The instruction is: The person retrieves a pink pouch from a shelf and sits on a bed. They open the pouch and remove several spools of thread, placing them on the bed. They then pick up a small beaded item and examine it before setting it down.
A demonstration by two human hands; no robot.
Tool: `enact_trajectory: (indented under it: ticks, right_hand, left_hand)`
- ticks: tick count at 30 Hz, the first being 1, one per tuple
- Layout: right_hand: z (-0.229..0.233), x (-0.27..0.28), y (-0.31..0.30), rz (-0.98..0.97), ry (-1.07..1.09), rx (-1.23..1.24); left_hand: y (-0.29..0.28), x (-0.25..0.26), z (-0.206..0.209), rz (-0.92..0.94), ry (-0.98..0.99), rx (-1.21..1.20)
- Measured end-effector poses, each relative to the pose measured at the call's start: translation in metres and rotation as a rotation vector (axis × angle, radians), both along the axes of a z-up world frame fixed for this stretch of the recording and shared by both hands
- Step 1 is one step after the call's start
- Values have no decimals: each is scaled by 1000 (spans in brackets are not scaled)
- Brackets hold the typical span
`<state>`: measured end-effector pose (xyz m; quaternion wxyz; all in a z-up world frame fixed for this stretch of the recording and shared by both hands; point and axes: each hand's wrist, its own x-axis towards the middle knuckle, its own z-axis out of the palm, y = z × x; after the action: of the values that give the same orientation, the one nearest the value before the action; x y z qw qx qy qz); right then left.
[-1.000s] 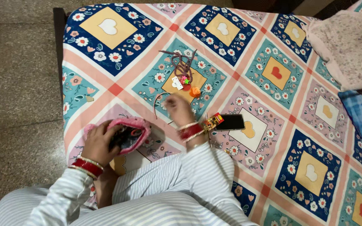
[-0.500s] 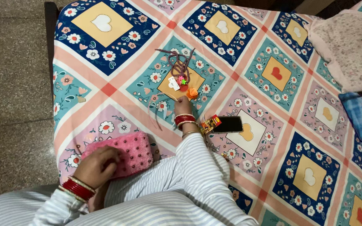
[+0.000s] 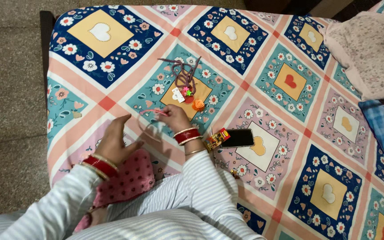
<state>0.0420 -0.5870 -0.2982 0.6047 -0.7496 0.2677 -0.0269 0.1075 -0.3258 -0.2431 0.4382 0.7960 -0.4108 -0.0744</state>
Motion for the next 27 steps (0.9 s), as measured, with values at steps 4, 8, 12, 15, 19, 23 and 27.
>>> enact_trajectory:
  ticks: [4,8,12,15,19,23,27]
  right_hand:
    - [15,1,29,75,-325,397]
    - [6,3,32,-17,-387,344]
    - [-6,8,10,-129,-472,342]
    - [-10,7,-25,-298,-432,403]
    - [-13,-11,-81,-679,-455,292]
    - [-30,-26,-109,-830,-380,-58]
    - [-53,-26,-109,-671,-385,-585]
  left_hand:
    - [-52,15,-38,-158,672,-69]
    - [-85,13,-70,-23,1098,-132]
    - [-105,16,-68,33,927,-62]
    - [-120,22,-53,8,616,39]
    - [-149,32,-37,43,141,172]
    - [-188,45,-38,-46,-169,452]
    - [-237,52,-49,-98,-290,703]
